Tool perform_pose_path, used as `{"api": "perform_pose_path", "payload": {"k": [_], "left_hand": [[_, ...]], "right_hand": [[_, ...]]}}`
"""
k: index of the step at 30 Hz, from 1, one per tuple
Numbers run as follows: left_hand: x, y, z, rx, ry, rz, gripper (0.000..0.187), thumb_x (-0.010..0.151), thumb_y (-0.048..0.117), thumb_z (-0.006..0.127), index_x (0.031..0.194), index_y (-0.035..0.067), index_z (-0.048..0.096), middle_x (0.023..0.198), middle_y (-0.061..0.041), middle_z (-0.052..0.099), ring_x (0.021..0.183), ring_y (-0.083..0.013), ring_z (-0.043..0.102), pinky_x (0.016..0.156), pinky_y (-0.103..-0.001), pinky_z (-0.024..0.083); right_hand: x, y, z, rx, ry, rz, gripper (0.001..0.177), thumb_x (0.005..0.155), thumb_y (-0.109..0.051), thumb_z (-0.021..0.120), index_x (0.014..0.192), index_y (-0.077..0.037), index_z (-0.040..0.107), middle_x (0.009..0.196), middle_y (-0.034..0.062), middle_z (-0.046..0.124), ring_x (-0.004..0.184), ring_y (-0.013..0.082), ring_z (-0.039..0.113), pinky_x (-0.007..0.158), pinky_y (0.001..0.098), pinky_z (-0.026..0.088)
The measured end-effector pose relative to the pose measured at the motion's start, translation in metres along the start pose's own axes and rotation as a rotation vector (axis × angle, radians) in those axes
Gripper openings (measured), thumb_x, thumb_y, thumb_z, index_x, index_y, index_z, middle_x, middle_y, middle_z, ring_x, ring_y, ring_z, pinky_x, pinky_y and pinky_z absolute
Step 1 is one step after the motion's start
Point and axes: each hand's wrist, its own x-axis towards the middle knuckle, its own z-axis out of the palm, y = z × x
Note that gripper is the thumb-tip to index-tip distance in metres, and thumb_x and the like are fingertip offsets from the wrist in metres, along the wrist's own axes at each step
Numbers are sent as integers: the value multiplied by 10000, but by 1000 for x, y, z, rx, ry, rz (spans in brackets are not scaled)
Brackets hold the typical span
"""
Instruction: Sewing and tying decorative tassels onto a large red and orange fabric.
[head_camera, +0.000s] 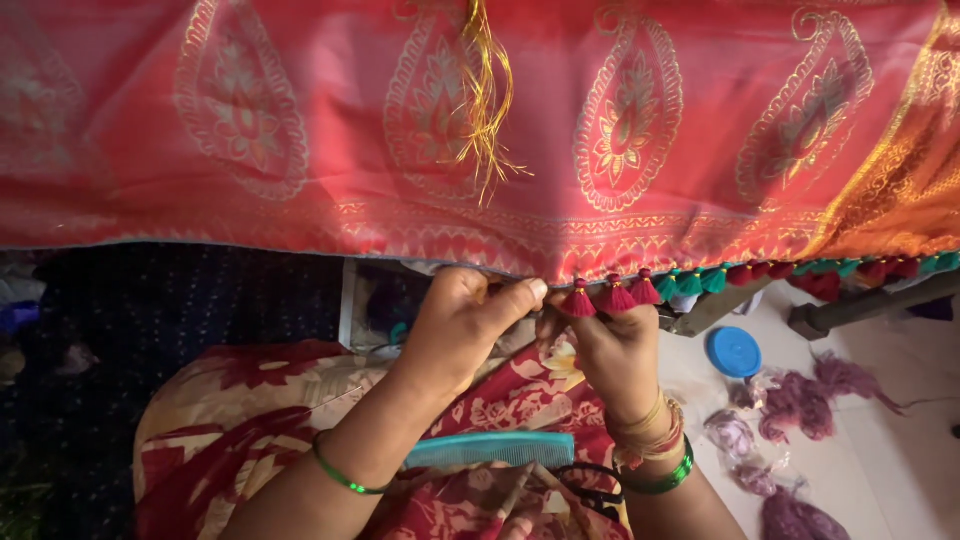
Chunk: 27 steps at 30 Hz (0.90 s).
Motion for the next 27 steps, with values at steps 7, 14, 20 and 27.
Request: {"api": "perform_pose_path", "payload": {"k": [7, 14, 20, 27], "left_hand": [[6, -8, 2, -49, -65, 85, 238, 1002, 196, 644, 923, -21, 701, 708, -43, 649, 604, -119, 592, 565, -277, 482], [8, -21, -2, -72, -14, 55, 337, 998, 285, 668, 914, -30, 754, 584, -7, 578, 460, -73, 467, 435, -253, 357], [12, -33, -9, 141, 57, 199, 265, 989, 237, 744, 908, -8, 804, 617, 62, 541, 515, -17, 405, 447, -238, 280], [17, -26, -3, -305, 44, 63, 221, 976, 153, 728, 851, -26, 759, 791, -34, 718, 684, -69, 619, 629, -242, 457]], "right_hand": [[6, -16, 21, 67, 65, 75, 117, 1000, 13, 633, 956, 102, 695, 743, 158, 720, 600, 216, 702, 562, 325, 587], [-12, -54, 38, -270, 221, -134, 72, 881, -11, 744, 936, 27, 715, 862, 129, 712, 718, 199, 683, 616, 290, 559], [11, -119, 40, -870, 165, -529, 154, 832, 111, 773, 953, 38, 711, 1008, 132, 690, 1042, 258, 660, 849, 349, 544], [5, -97, 54, -658, 95, -580, 163, 947, 155, 654, 1054, 37, 618, 1100, 159, 662, 1191, 283, 735, 962, 300, 648]]}}
